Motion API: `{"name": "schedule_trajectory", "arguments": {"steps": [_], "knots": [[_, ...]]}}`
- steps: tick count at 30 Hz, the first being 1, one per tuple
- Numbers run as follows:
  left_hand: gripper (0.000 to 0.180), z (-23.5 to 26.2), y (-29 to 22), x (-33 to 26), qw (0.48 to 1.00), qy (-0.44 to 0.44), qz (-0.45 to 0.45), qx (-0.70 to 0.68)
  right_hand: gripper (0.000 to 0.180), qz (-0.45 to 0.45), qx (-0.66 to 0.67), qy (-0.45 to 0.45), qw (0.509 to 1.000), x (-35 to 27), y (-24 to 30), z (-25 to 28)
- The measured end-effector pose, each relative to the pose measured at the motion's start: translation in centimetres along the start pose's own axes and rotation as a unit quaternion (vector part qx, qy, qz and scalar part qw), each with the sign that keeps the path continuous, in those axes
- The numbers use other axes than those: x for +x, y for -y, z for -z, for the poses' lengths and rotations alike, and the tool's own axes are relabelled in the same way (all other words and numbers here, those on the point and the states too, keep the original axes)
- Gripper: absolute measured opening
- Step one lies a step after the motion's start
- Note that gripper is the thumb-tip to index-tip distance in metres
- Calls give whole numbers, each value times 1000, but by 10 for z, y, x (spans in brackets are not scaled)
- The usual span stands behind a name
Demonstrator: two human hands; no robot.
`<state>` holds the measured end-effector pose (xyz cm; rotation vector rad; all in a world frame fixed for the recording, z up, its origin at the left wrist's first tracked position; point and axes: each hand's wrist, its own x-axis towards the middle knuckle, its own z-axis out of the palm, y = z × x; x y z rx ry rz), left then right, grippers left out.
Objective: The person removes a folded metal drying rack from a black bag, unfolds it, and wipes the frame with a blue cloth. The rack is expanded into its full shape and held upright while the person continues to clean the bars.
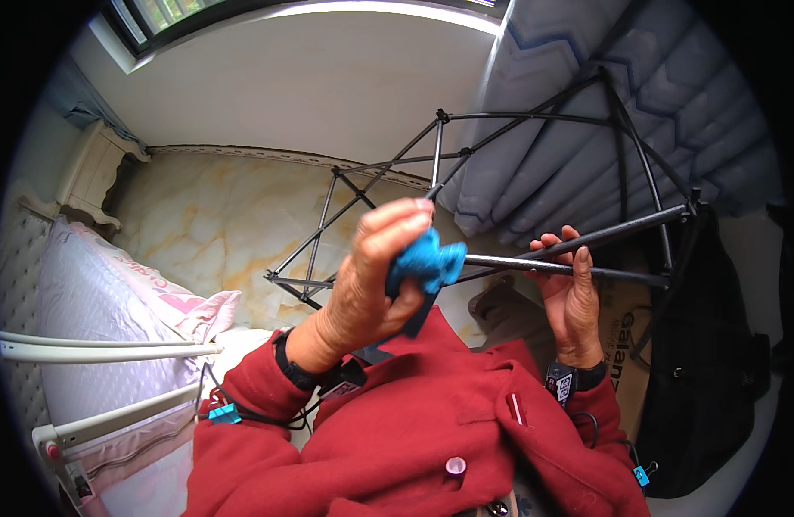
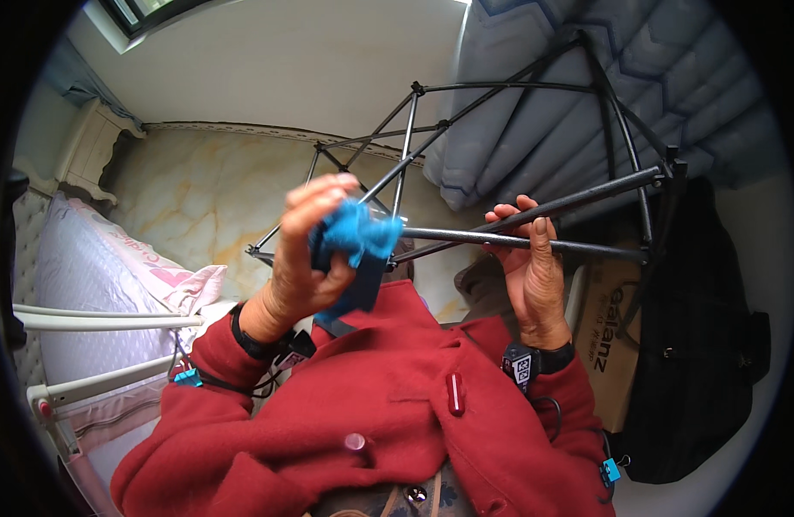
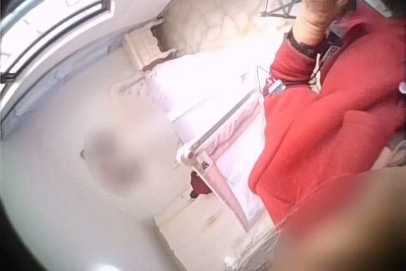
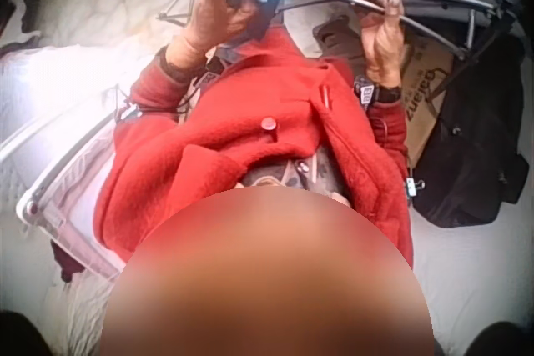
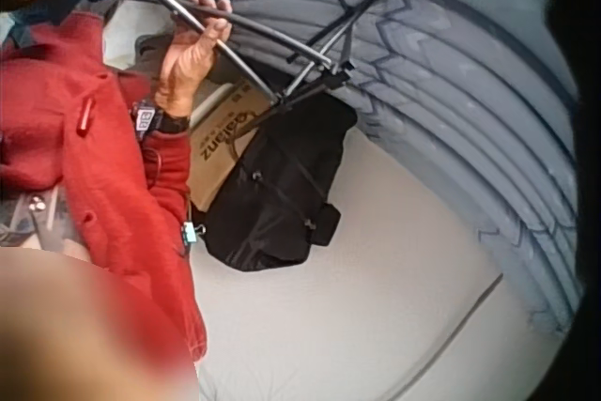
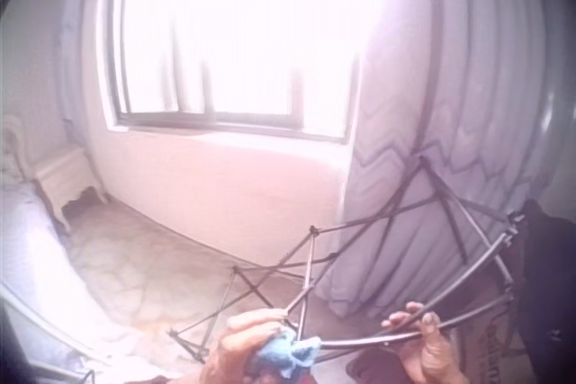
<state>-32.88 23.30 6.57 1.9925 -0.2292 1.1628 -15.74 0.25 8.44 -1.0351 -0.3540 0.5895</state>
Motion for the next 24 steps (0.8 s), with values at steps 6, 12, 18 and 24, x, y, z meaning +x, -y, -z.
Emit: {"name": "schedule_trajectory", "arguments": {"steps": [6, 12, 18, 24], "knots": [[71, -21, 17, -10, 958, 191, 6, 214, 46, -5, 8, -4, 1000, -5, 1, 1], [64, -76, 3, 1, 978, 184, 5, 100, 43, -1, 45, 32, 998, -8, -3, 4], [66, -107, -13, 24, 964, 254, 13, 74, 43, 34, 16, 19, 999, -12, -2, 16], [50, -56, -12, 25, 903, 358, 226, -73, 43, -11, -9, 71, 997, -31, 4, 33]]}}
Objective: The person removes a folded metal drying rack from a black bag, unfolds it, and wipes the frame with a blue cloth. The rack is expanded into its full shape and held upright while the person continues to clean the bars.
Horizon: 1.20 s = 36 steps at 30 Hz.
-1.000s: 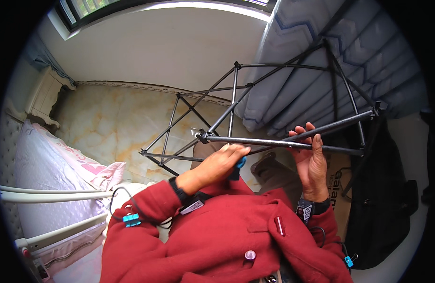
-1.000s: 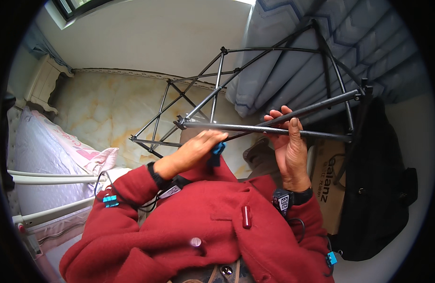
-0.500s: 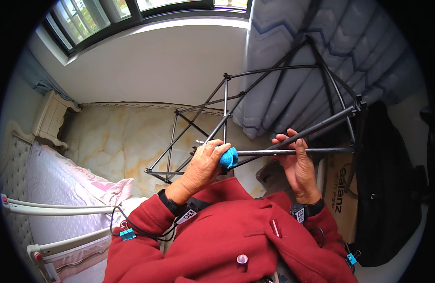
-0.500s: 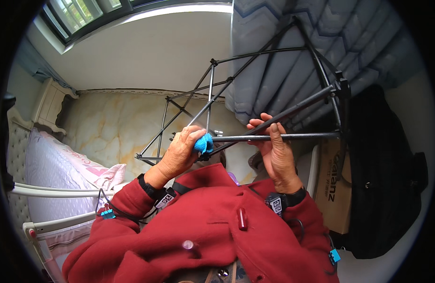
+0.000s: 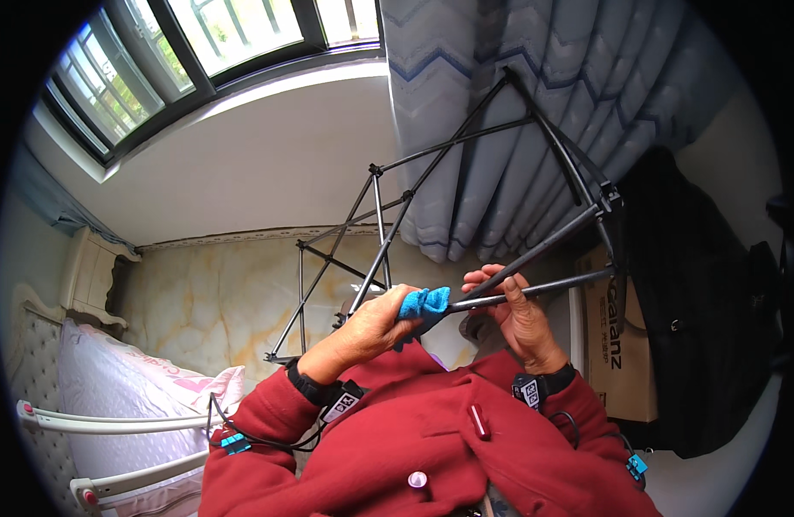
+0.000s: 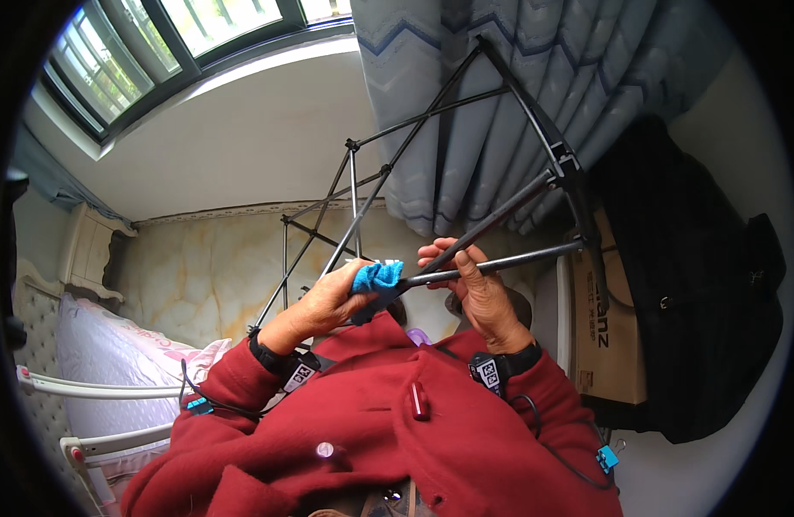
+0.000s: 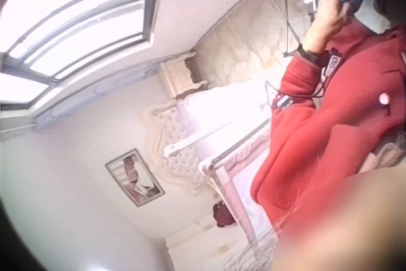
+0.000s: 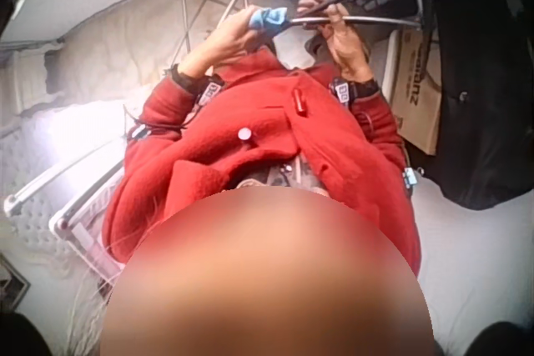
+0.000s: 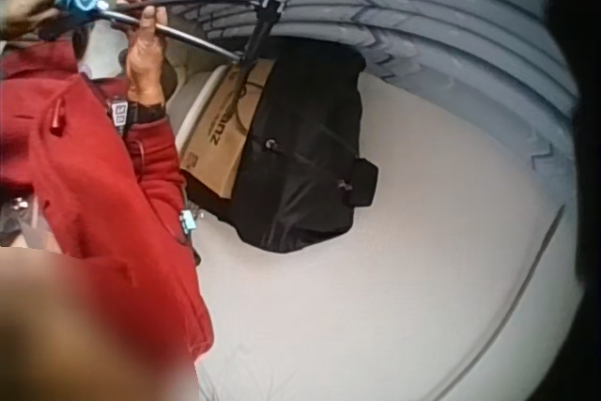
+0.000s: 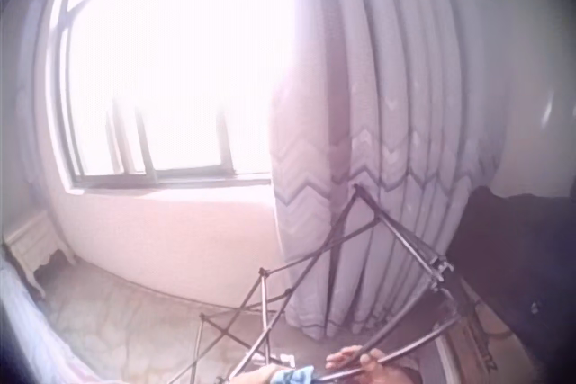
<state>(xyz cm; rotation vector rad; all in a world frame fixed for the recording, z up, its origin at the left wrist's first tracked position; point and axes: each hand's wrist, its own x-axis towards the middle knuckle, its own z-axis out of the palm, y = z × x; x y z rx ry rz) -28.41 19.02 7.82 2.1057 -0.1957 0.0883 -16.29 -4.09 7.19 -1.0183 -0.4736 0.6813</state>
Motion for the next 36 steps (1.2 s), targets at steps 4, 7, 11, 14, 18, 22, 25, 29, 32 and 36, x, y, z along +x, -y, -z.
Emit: {"name": "schedule_trajectory", "arguments": {"steps": [4, 7, 11, 14, 18, 22, 25, 29, 32, 36], "knots": [[46, 6, -28, 27, 986, -68, -149, 30, 40, -23, -19, 5, 1000, -7, -11, 1], [47, -7, -61, 56, 987, -34, -158, -1, 35, -90, -181, -50, 978, -11, -23, 3], [35, -5, -106, 91, 987, 48, -150, 11, 49, 1, -22, 41, 999, -15, -43, 12], [34, -8, -139, 104, 979, -11, -198, -48, 50, 221, -389, 173, 877, -17, -48, 23], [36, -13, -153, 114, 984, 16, -177, -29, 40, 271, -326, 188, 886, -19, -47, 32], [31, -8, -130, 112, 974, 187, -117, -43, 32, 57, -34, 158, 985, -20, -41, 38], [33, -3, -108, 98, 968, 223, -102, -58, 30, -1, -85, 213, 973, -26, -31, 40], [35, -7, -95, 85, 964, 192, -171, -68, 17, -70, -354, 189, 913, -41, 14, 20], [38, -4, -88, 83, 950, 261, -103, -136, 21, -203, -449, 165, 854, -102, 103, 6], [48, 4, -76, 81, 916, 343, -40, -203, 39, 87, -317, 77, 941, -140, 184, -13]]}}
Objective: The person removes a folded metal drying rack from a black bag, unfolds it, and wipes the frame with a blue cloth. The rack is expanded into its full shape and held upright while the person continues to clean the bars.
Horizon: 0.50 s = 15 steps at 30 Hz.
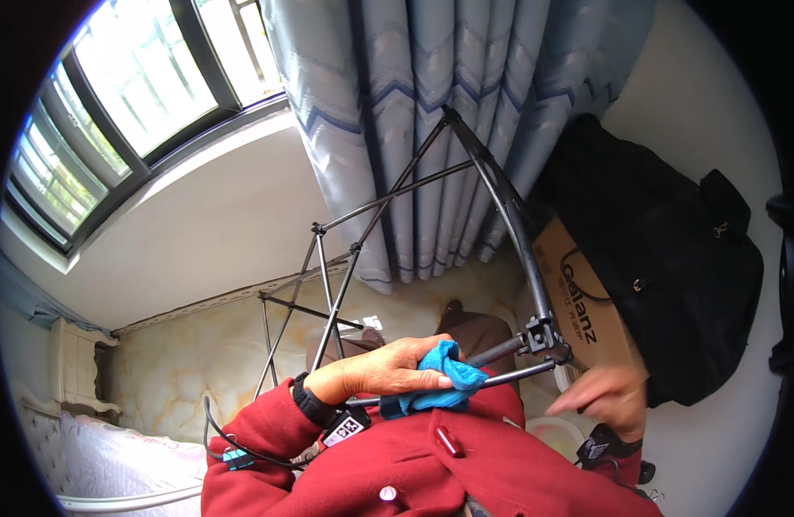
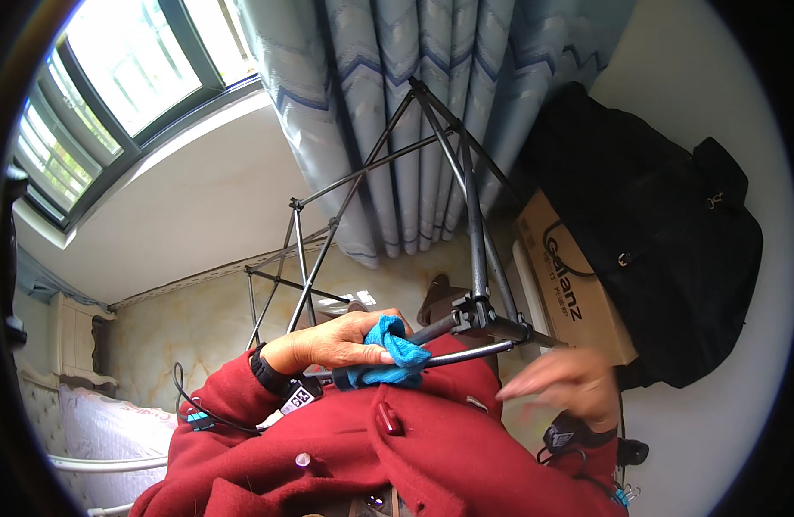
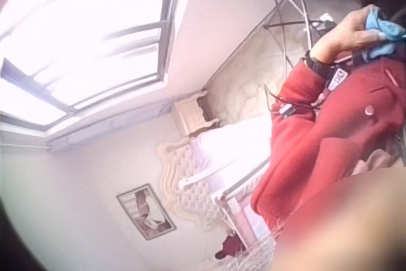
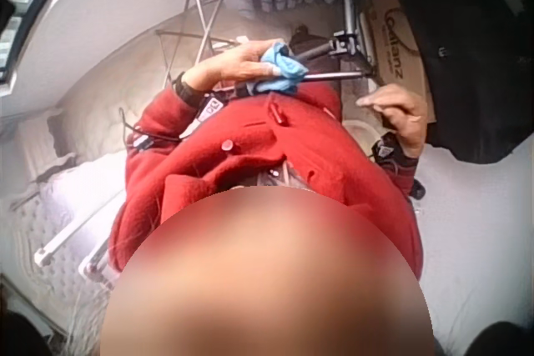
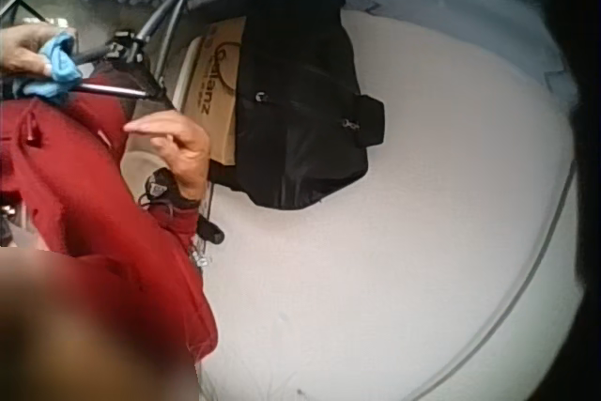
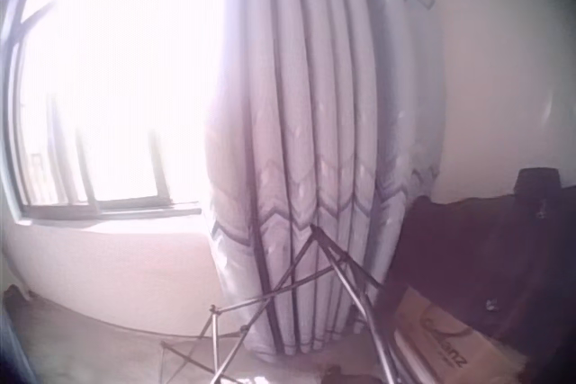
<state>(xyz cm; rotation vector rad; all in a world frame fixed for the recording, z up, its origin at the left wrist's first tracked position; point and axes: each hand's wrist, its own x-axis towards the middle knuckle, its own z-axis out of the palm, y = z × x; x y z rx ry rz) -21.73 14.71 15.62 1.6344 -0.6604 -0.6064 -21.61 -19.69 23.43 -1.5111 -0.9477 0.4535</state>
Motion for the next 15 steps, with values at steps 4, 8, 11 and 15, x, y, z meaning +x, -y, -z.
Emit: {"name": "schedule_trajectory", "arguments": {"steps": [4, 8, 11, 15], "knots": [[52, 3, -5, -3, 999, 39, 14, -6, 67, -39, -276, -334, 901, 21, 24, -13], [56, 11, -9, -20, 997, 4, 73, -26, 63, 1, -231, -177, 957, 63, 36, -61], [53, 15, -7, -22, 992, -46, 115, 8, 38, 71, -318, -183, 927, 77, 22, -82], [38, 26, -11, -6, 846, -200, -223, 441, 34, 107, -327, -203, 917, 87, 11, -95]]}}
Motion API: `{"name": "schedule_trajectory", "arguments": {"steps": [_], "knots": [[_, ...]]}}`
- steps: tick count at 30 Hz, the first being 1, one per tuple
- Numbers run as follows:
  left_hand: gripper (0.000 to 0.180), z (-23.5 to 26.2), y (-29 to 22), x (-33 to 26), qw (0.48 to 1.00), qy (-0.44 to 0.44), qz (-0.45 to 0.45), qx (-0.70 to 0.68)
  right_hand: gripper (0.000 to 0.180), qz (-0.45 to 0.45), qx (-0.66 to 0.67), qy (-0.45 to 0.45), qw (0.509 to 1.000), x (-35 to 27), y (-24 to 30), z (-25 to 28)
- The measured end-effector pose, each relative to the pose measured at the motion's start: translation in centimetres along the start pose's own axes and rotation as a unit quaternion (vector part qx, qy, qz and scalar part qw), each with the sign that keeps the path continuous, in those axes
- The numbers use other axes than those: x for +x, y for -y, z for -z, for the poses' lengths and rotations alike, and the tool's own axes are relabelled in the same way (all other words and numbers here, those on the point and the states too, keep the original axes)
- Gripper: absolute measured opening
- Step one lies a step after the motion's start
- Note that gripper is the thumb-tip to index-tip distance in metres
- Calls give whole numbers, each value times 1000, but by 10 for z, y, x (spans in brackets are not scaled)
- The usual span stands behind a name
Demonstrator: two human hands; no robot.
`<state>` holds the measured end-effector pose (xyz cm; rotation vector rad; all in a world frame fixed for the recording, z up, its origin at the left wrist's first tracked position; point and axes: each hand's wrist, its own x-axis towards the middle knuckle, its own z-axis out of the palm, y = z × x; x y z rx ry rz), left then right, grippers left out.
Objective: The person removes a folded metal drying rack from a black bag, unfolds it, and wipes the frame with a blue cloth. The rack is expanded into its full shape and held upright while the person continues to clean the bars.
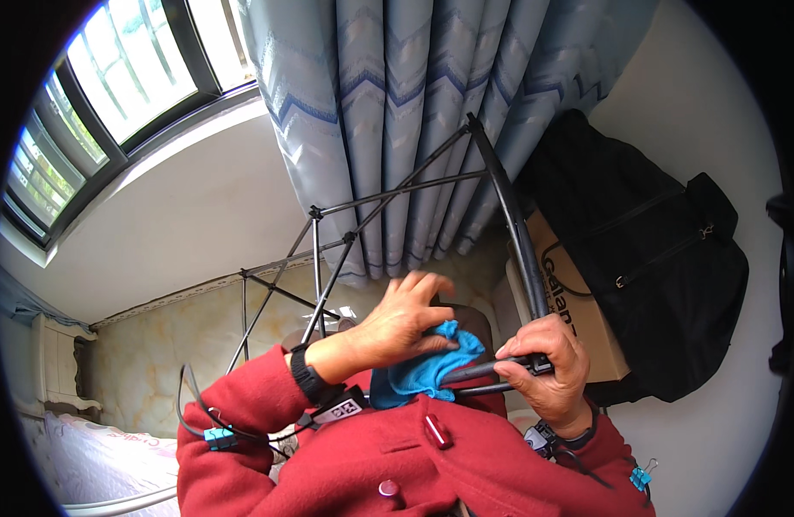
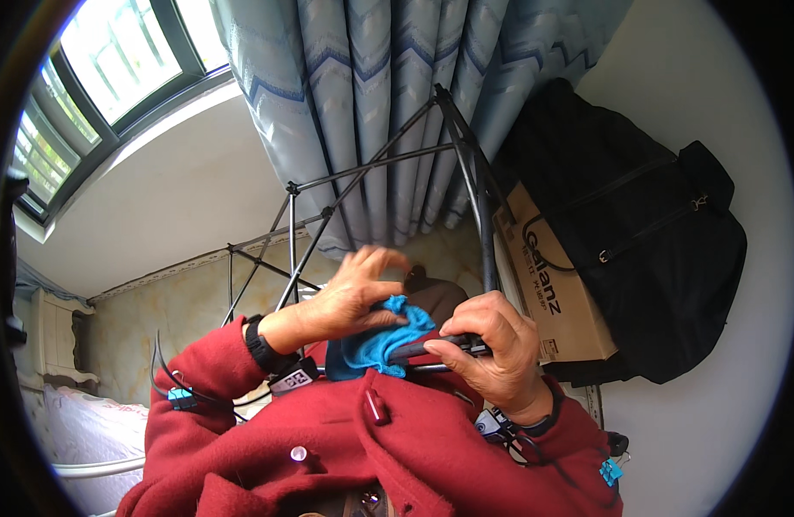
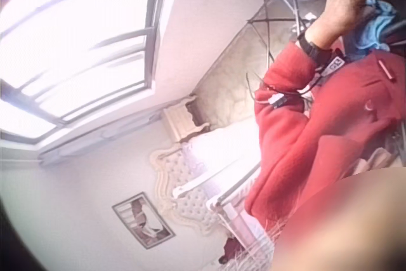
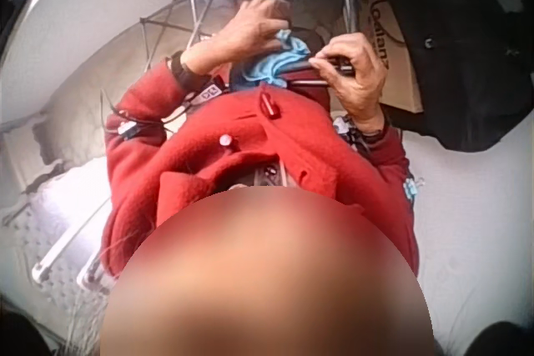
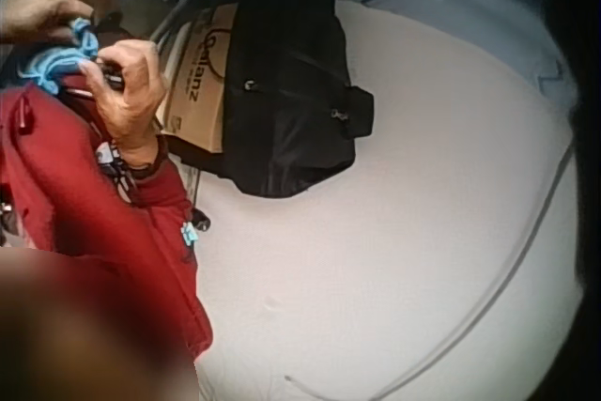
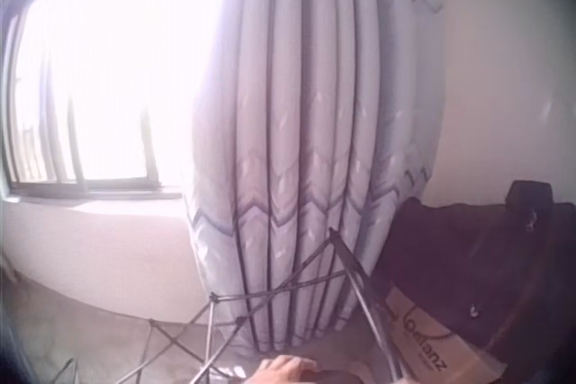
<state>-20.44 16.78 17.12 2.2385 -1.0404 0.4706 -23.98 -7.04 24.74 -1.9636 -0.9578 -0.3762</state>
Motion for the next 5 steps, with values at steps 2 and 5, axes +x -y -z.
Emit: {"name": "schedule_trajectory", "arguments": {"steps": [2, 5], "knots": [[37, -4, -1, 21, 999, 53, -7, 3, 33, 18, -8, 2, 1000, 3, -4, 2], [42, -7, -5, 55, 971, 207, 72, -94, 32, 44, -8, 13, 999, 14, -15, 3]]}}
